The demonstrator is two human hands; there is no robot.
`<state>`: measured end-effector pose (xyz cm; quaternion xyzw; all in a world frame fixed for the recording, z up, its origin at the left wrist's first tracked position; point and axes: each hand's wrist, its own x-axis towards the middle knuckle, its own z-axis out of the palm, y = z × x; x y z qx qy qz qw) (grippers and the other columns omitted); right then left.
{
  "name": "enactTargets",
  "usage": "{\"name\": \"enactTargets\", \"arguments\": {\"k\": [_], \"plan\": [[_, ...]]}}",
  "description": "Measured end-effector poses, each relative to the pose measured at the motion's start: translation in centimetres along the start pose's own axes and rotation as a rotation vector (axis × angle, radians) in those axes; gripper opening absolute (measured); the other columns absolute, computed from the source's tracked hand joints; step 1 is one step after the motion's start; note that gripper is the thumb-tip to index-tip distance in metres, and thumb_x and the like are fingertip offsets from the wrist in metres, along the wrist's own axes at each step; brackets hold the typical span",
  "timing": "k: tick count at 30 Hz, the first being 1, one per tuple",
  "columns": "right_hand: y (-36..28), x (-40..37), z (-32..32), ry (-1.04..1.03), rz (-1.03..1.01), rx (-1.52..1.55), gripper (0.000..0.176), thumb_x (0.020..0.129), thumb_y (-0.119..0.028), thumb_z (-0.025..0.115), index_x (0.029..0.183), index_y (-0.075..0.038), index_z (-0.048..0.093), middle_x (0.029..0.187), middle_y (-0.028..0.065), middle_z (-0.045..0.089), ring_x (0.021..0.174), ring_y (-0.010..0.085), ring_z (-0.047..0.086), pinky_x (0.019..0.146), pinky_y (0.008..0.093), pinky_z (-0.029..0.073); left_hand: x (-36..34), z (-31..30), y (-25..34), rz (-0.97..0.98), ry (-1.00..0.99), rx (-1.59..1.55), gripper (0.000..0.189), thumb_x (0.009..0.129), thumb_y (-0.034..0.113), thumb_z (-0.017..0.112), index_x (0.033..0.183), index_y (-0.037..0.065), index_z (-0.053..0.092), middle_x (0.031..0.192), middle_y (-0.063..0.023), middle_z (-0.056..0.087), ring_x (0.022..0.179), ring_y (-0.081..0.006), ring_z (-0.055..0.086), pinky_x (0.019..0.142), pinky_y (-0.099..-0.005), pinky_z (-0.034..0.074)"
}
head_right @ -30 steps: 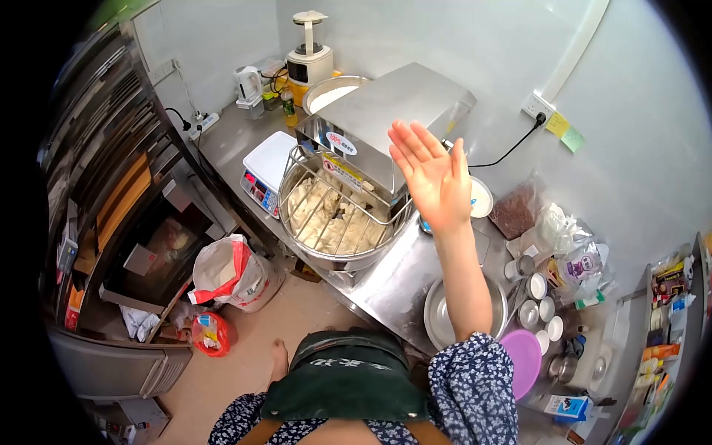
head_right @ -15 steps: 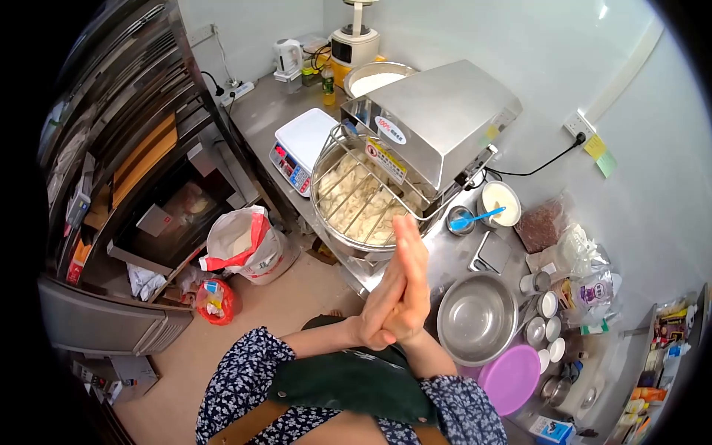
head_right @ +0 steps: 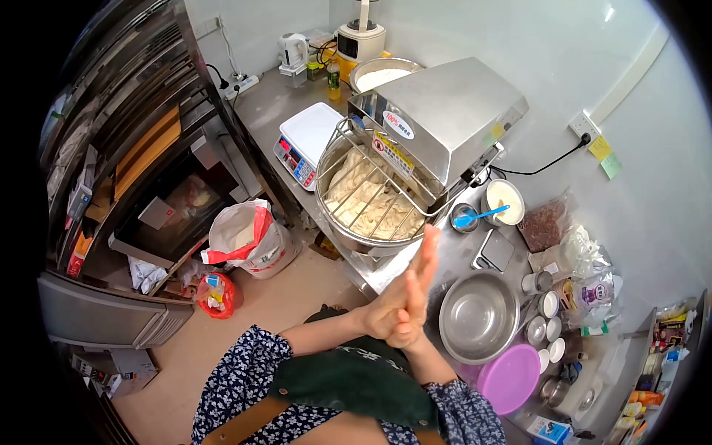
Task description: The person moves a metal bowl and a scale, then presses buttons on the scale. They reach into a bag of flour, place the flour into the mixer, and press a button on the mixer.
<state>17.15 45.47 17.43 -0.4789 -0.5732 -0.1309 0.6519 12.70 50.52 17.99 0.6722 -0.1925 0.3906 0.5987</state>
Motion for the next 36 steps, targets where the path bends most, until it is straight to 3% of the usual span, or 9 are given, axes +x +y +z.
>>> {"name": "enactTargets", "arguments": {"k": [7, 11, 12, 15, 17, 25, 27, 30, 36], "plan": [[1.1, 4.1, -3.1, 0.237, 0.258, -0.035, 0.046, 0.09, -0.027, 0.034, 0.125, 0.002, 0.034, 0.129, 0.0245, 0.034, 0.122, 0.0308, 0.032, 0.098, 0.0419, 0.026, -3.9, 0.2, -0.2, -0.272, -0.192, -0.132, 0.061, 0.089, 0.039, 0.031, 0.131, -0.004, 0.023, 0.138, -0.0201, 0.02, 0.129, -0.0298, 0.018, 0.105, -0.0407, 0.013], [2.5, 5.6, -4.9, 0.285, 0.28, -0.099, 0.036, 0.09, -0.017, 0.036, 0.119, 0.005, 0.04, 0.111, 0.0209, 0.053, 0.105, 0.0262, 0.051, 0.091, 0.0378, 0.035, -9.4, -3.0, -1.9, -0.629, -0.301, 0.007, 0.048, 0.086, 0.027, 0.047, 0.127, 0.004, 0.036, 0.119, -0.0139, 0.05, 0.111, -0.0282, 0.047, 0.1, -0.0374, 0.028], [2.7, 6.2, -5.2, 0.334, 0.264, -0.111, 0.032, 0.089, -0.014, 0.039, 0.115, 0.005, 0.043, 0.096, 0.0178, 0.059, 0.09, 0.0228, 0.057, 0.085, 0.0335, 0.04, -11.3, -4.1, -2.6, -0.758, -0.32, 0.112, 0.048, 0.085, 0.028, 0.049, 0.126, 0.004, 0.038, 0.116, -0.0156, 0.052, 0.108, -0.0298, 0.048, 0.097, -0.037, 0.032], [2.9, 7.8, -6.0, 0.279, 0.397, 0.02, 0.029, 0.089, -0.01, 0.039, 0.113, 0.005, 0.046, 0.093, 0.0171, 0.06, 0.087, 0.0204, 0.057, 0.082, 0.0288, 0.042, -22.2, -7.4, -6.3, -0.967, -0.294, 0.73, 0.046, 0.079, 0.028, 0.056, 0.116, 0.002, 0.047, 0.107, -0.0177, 0.055, 0.099, -0.0336, 0.052, 0.086, -0.0389, 0.04], [3.4, 8.2, -6.3, 0.18, 0.394, -0.067, 0.028, 0.088, -0.007, 0.041, 0.113, 0.002, 0.048, 0.1, 0.0147, 0.058, 0.093, 0.0181, 0.055, 0.08, 0.0263, 0.042, -27.6, -10.3, -6.8, -1.336, -0.402, 0.9, 0.047, 0.077, 0.029, 0.057, 0.114, 0.001, 0.049, 0.106, -0.0196, 0.055, 0.099, -0.0347, 0.052, 0.086, -0.0403, 0.041], [6.1, 11.1, -5.4, -0.247, 0.098, -0.612, 0.04, 0.083, -0.012, 0.051, 0.121, -0.002, 0.044, 0.131, 0.0128, 0.038, 0.126, 0.0306, 0.028, 0.101, 0.0404, 0.023, -49.7, -14.6, -6.3, -1.792, 0.229, 0.816, 0.048, 0.077, 0.03, 0.055, 0.111, -0.003, 0.051, 0.11, -0.0237, 0.052, 0.105, -0.0321, 0.05, 0.087, -0.0386, 0.041], [7.1, 11.4, -4.8, -0.281, 0.084, -0.645, 0.04, 0.083, -0.013, 0.051, 0.121, -0.003, 0.044, 0.131, 0.0123, 0.037, 0.125, 0.0308, 0.028, 0.101, 0.041, 0.023, -50.3, -13.4, -4.5, -2.057, 0.666, 0.349, 0.046, 0.078, 0.029, 0.055, 0.108, -0.007, 0.052, 0.106, -0.0244, 0.055, 0.098, -0.0298, 0.055, 0.081, -0.0378, 0.044], [9.0, 11.2, -4.4, -0.328, 0.027, -0.724, 0.036, 0.085, -0.017, 0.048, 0.118, -0.004, 0.047, 0.129, 0.0122, 0.04, 0.123, 0.0309, 0.03, 0.101, 0.0426, 0.024, -51.5, -11.5, -3.3, -2.119, 1.026, 0.265, 0.041, 0.079, 0.026, 0.056, 0.101, -0.01, 0.055, 0.097, -0.0227, 0.058, 0.087, -0.0271, 0.058, 0.072, -0.0372, 0.046], [10.2, 11.0, -4.2, -0.296, -0.027, -0.733, 0.034, 0.086, -0.019, 0.046, 0.116, -0.004, 0.05, 0.122, 0.0121, 0.046, 0.119, 0.0297, 0.037, 0.099, 0.0429, 0.026, -52.8, -10.6, -5.4, -1.933, 1.016, 0.201, 0.036, 0.078, 0.02, 0.058, 0.098, -0.01, 0.057, 0.089, -0.0192, 0.061, 0.082, -0.0268, 0.058, 0.07, -0.0346, 0.045]]}}
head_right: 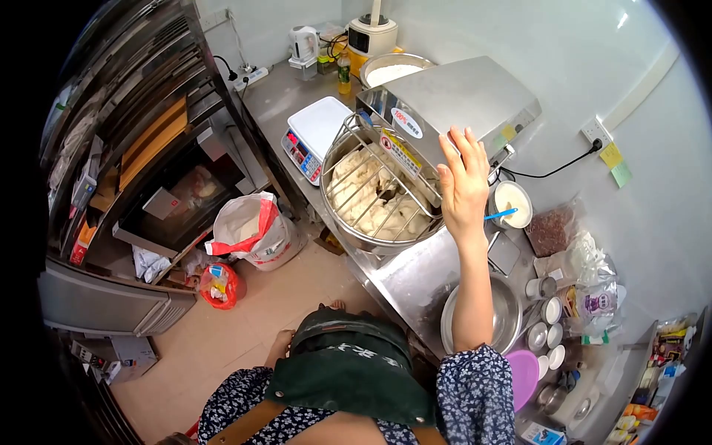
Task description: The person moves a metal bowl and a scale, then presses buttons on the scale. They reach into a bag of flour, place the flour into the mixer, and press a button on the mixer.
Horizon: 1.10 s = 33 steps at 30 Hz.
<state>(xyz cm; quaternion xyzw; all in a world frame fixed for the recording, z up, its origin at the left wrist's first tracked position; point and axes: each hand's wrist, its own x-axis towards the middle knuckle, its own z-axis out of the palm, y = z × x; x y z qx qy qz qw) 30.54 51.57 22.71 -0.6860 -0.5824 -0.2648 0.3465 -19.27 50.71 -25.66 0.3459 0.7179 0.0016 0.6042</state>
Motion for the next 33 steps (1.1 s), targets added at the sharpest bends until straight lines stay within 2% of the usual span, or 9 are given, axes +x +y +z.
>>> {"name": "enactTargets", "arguments": {"k": [3, 6, 9, 15, 21, 33], "plan": [[-0.1, 0.1, 0.1, 0.031, 0.015, 0.024, 0.034, 0.086, -0.018, 0.047, 0.116, -0.004, 0.05, 0.12, 0.0118, 0.048, 0.118, 0.0291, 0.038, 0.099, 0.0425, 0.026, 2.4, 0.7, 0.7, 0.109, -0.066, 0.122, 0.032, 0.079, 0.024, 0.055, 0.102, 0.003, 0.057, 0.079, -0.0094, 0.057, 0.066, -0.0197, 0.049, 0.055, -0.0381, 0.039], [-0.1, 0.2, 0.2, 0.075, 0.034, 0.056, 0.033, 0.086, -0.017, 0.047, 0.115, -0.002, 0.05, 0.118, 0.0112, 0.05, 0.116, 0.0281, 0.041, 0.099, 0.0418, 0.027, 3.8, 1.5, 2.3, 0.207, -0.005, 0.122, 0.031, 0.076, 0.024, 0.057, 0.099, 0.002, 0.058, 0.074, -0.0068, 0.057, 0.063, -0.0169, 0.05, 0.051, -0.0334, 0.039], [0.1, 0.1, 0.3, 0.075, 0.021, 0.047, 0.032, 0.086, -0.016, 0.046, 0.115, -0.003, 0.05, 0.118, 0.0108, 0.051, 0.116, 0.0279, 0.041, 0.098, 0.042, 0.028, 4.1, 2.4, 4.0, 0.295, 0.024, 0.112, 0.033, 0.075, 0.019, 0.059, 0.097, -0.006, 0.059, 0.092, -0.019, 0.061, 0.086, -0.0261, 0.058, 0.077, -0.0317, 0.044], [0.2, 0.1, 0.2, 0.073, 0.029, 0.068, 0.029, 0.087, -0.014, 0.044, 0.112, -0.003, 0.052, 0.117, 0.0106, 0.051, 0.116, 0.0276, 0.042, 0.098, 0.0424, 0.028, 4.4, 3.2, 4.0, 0.293, 0.029, 0.211, 0.032, 0.075, 0.02, 0.06, 0.096, -0.004, 0.06, 0.092, -0.0181, 0.062, 0.086, -0.0254, 0.059, 0.078, -0.0322, 0.044], [0.2, 0.2, 0.2, 0.077, 0.041, 0.08, 0.028, 0.087, -0.013, 0.044, 0.112, -0.003, 0.053, 0.117, 0.0101, 0.051, 0.116, 0.0273, 0.041, 0.099, 0.0424, 0.027, 4.3, 2.6, 1.9, 0.152, 0.013, 0.206, 0.033, 0.075, 0.021, 0.061, 0.095, -0.004, 0.061, 0.091, -0.0191, 0.062, 0.086, -0.0262, 0.059, 0.077, -0.032, 0.045], [0.3, 0.1, 0.2, 0.077, 0.049, 0.101, 0.027, 0.087, -0.011, 0.043, 0.111, -0.003, 0.053, 0.117, 0.0094, 0.052, 0.117, 0.0264, 0.041, 0.099, 0.0422, 0.026, 4.3, 2.2, 1.1, 0.156, 0.003, 0.239, 0.031, 0.075, 0.02, 0.059, 0.098, -0.001, 0.061, 0.094, -0.0186, 0.061, 0.089, -0.0269, 0.059, 0.079, -0.0326, 0.044]]}}
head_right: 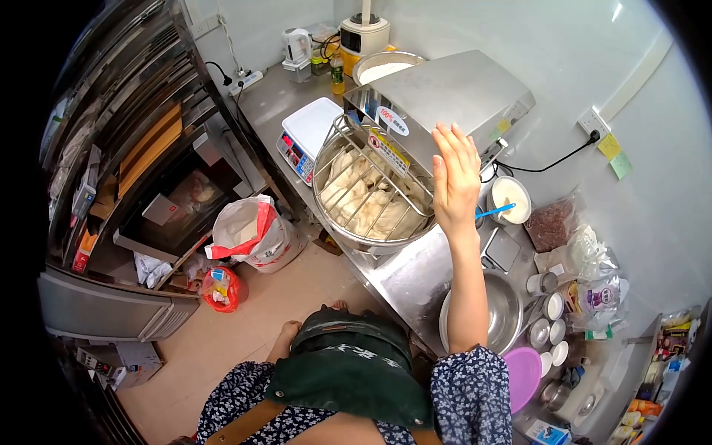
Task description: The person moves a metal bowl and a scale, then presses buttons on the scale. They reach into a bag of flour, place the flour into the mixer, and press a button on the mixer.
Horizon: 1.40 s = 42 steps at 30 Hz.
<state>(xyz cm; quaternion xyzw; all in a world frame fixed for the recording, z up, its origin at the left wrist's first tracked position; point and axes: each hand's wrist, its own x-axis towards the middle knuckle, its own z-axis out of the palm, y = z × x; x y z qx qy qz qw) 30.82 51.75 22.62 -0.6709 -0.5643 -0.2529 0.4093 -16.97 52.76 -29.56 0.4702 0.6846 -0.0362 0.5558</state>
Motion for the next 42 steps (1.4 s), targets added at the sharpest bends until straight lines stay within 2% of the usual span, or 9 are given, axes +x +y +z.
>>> {"name": "enactTargets", "arguments": {"k": [7, 12, 15, 18, 42], "plan": [[0.2, -0.1, 0.0, 0.004, 0.003, 0.008, 0.027, 0.087, -0.011, 0.043, 0.11, -0.003, 0.054, 0.116, 0.0092, 0.052, 0.117, 0.0265, 0.041, 0.099, 0.0422, 0.026, -1.6, -0.3, 2.2, 0.017, 0.026, 0.004, 0.031, 0.076, 0.02, 0.06, 0.098, -0.001, 0.061, 0.095, -0.018, 0.061, 0.089, -0.0265, 0.058, 0.079, -0.0318, 0.045], [0.2, -0.1, 0.1, 0.011, 0.003, 0.014, 0.027, 0.087, -0.012, 0.042, 0.109, -0.003, 0.054, 0.116, 0.0092, 0.052, 0.116, 0.0269, 0.041, 0.099, 0.0427, 0.027, -1.3, -0.3, 1.7, 0.001, 0.039, 0.03, 0.031, 0.075, 0.021, 0.06, 0.098, 0.0, 0.061, 0.095, -0.0178, 0.061, 0.089, -0.0262, 0.058, 0.078, -0.0321, 0.045], [0.1, -0.1, 0.1, 0.012, 0.006, 0.017, 0.027, 0.087, -0.012, 0.042, 0.109, -0.003, 0.054, 0.116, 0.0091, 0.052, 0.116, 0.027, 0.041, 0.099, 0.0428, 0.027, -0.9, -0.3, 0.9, 0.046, 0.039, 0.015, 0.027, 0.076, 0.018, 0.059, 0.093, -0.002, 0.061, 0.082, -0.0113, 0.06, 0.073, -0.0215, 0.054, 0.066, -0.0321, 0.044], [0.2, -0.1, 0.1, 0.017, 0.007, 0.02, 0.027, 0.087, -0.012, 0.042, 0.109, -0.003, 0.054, 0.116, 0.0091, 0.052, 0.116, 0.0268, 0.041, 0.099, 0.0427, 0.027, -1.0, -0.4, 1.1, -0.019, 0.023, 0.034, 0.032, 0.074, 0.022, 0.06, 0.098, 0.0, 0.061, 0.094, -0.0171, 0.062, 0.088, -0.0254, 0.059, 0.078, -0.0323, 0.045], [0.2, -0.1, 0.3, 0.044, 0.019, 0.037, 0.026, 0.087, -0.011, 0.043, 0.108, -0.003, 0.055, 0.115, 0.009, 0.053, 0.116, 0.0266, 0.042, 0.099, 0.0429, 0.026, -0.3, -0.5, 0.9, -0.007, -0.017, 0.034, 0.034, 0.076, 0.022, 0.06, 0.1, -0.001, 0.06, 0.096, -0.0179, 0.061, 0.091, -0.0256, 0.058, 0.08, -0.0313, 0.045]]}}
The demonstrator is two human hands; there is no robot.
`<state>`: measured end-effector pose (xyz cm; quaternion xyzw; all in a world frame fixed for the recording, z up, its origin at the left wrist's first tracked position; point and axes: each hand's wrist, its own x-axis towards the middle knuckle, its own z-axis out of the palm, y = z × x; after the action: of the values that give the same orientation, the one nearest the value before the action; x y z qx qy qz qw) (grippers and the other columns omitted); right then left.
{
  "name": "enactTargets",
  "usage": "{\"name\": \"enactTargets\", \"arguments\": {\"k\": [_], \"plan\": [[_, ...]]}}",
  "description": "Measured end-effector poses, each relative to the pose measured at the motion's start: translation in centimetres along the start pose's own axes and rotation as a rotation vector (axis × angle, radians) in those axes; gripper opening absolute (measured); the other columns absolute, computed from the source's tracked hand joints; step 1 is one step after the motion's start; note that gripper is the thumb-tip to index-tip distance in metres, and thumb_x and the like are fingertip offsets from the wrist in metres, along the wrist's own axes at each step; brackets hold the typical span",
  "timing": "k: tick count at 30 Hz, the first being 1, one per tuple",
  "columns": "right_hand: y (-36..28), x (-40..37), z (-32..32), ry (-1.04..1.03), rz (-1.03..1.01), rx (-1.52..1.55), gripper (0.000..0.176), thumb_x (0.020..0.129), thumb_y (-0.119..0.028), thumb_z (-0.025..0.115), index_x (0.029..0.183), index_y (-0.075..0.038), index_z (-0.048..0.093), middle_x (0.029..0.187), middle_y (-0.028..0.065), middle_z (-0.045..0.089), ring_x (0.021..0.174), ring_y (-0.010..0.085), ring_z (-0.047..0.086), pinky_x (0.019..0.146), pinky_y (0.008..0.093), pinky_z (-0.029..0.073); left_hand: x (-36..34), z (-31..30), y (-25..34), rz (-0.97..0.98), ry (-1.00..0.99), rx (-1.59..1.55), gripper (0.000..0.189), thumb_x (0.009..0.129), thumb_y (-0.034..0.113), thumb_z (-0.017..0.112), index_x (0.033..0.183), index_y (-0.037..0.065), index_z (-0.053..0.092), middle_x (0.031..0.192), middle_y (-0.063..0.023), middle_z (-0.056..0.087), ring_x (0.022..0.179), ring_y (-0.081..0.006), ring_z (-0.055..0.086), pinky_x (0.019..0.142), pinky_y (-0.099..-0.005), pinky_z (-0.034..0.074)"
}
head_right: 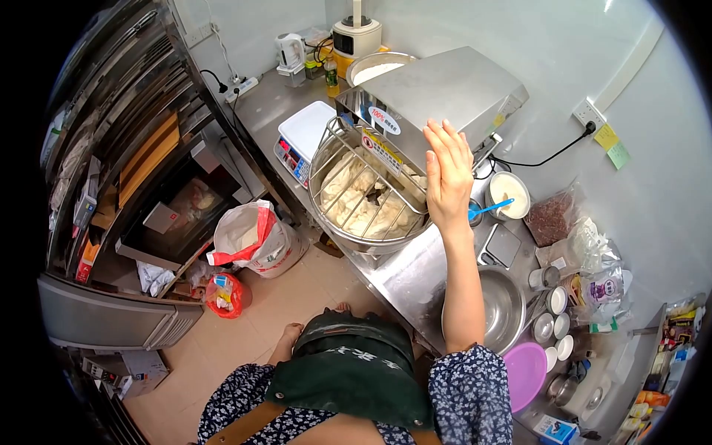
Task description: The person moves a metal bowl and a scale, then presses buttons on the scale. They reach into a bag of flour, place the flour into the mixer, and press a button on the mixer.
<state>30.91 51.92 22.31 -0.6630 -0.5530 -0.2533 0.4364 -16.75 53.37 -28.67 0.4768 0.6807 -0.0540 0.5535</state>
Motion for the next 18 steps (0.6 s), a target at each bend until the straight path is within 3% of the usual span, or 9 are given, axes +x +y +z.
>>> {"name": "enactTargets", "arguments": {"k": [18], "plan": [[-0.2, 0.0, 0.0, 0.013, 0.008, 0.001, 0.026, 0.087, -0.011, 0.043, 0.107, -0.003, 0.056, 0.115, 0.0093, 0.053, 0.116, 0.0268, 0.042, 0.099, 0.0429, 0.026, 1.2, 0.1, -0.5, 0.011, -0.002, 0.042, 0.035, 0.073, 0.025, 0.062, 0.099, 0.002, 0.061, 0.097, -0.0168, 0.061, 0.092, -0.0256, 0.058, 0.082, -0.0318, 0.044]]}}
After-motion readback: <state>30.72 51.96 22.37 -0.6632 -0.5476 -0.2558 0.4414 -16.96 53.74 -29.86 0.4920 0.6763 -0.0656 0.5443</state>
